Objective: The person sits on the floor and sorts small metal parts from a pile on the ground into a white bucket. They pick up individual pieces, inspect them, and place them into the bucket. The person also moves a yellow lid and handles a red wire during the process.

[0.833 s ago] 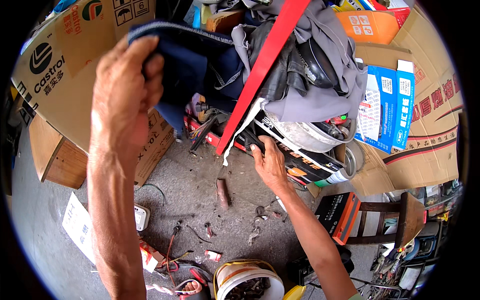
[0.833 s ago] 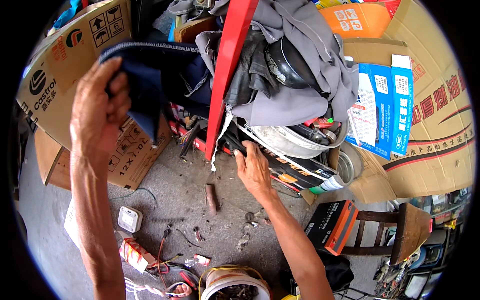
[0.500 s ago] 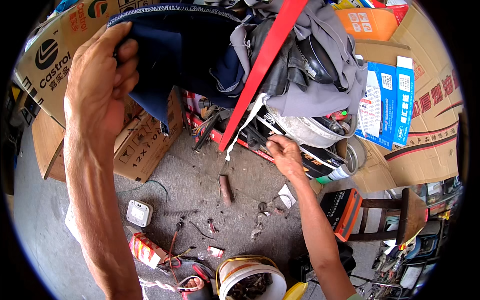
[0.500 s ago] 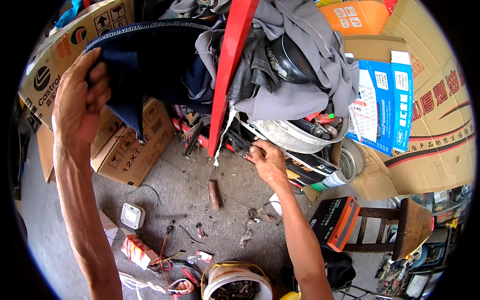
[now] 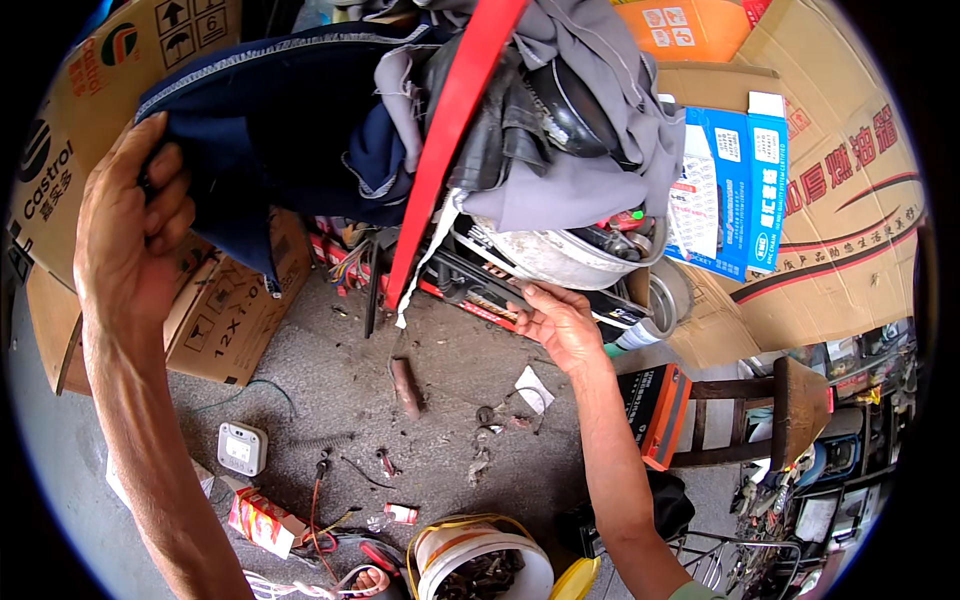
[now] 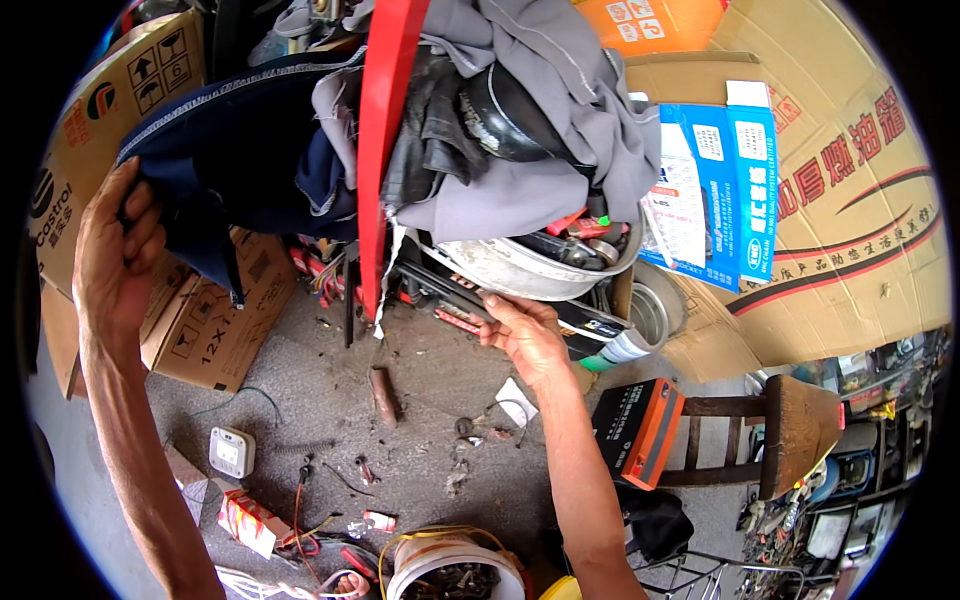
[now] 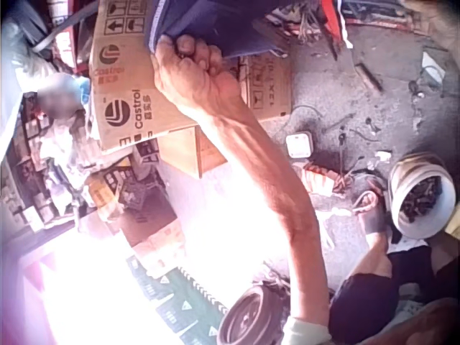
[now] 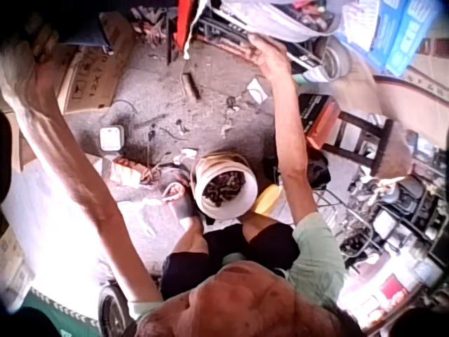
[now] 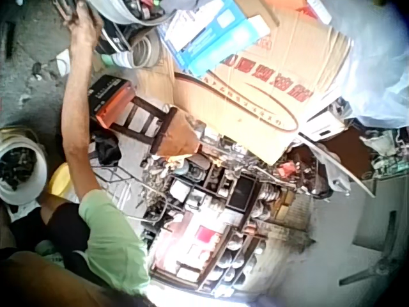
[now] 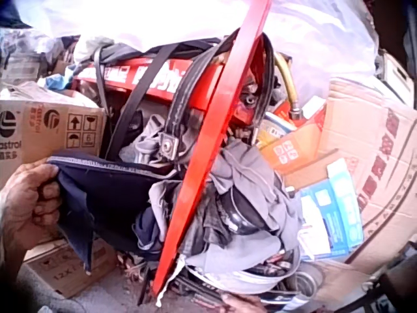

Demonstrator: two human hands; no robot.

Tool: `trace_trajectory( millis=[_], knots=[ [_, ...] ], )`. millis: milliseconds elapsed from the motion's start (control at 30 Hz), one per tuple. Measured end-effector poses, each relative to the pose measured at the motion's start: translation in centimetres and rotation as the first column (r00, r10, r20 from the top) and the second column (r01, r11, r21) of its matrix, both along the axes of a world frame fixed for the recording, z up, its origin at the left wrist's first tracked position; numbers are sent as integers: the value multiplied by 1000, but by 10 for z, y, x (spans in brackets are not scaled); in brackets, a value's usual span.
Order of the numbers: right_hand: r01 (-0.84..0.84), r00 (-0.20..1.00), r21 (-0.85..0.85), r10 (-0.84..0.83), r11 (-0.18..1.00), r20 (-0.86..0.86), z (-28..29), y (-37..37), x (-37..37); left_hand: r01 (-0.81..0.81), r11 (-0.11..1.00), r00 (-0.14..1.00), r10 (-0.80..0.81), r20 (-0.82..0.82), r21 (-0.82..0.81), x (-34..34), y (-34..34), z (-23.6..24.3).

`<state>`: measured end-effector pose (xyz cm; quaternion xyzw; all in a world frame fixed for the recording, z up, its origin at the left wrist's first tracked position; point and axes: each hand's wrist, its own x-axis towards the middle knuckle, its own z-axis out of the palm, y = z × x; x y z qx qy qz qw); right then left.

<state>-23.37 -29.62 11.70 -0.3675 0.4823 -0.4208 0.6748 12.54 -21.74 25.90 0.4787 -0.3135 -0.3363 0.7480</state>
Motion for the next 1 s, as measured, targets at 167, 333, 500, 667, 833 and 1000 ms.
trace_trajectory(
  millis=[167, 333, 500, 667, 833, 1000],
  knots=[
    [-69, 997, -55, 67, 996, -36, -3, 1, -2, 8, 1000, 999, -7, -45, 19, 4, 0, -5],
    [-74, 997, -65, 72, 995, -36, -8, 3, -3, 32, 999, 997, -31, -75, 22, 4, 0, -4],
    [-162, 957, -84, 136, 983, -256, -21, 1, -1, 10, 1000, 994, -7, -110, 28, 0, 5, -3],
    [-229, 826, -126, 124, 965, -550, -41, 7, 6, 70, 998, 982, -67, -179, 9, 0, 5, -4],
    [-467, 502, -293, -22, 835, -865, -31, 2, 36, 10, 1000, 991, -10, -132, 2, -6, 5, 0],
    [-410, 451, -375, -173, 831, -876, -32, -24, 69, 59, 998, 988, -61, -140, -19, -10, 9, 10]
  ],
)
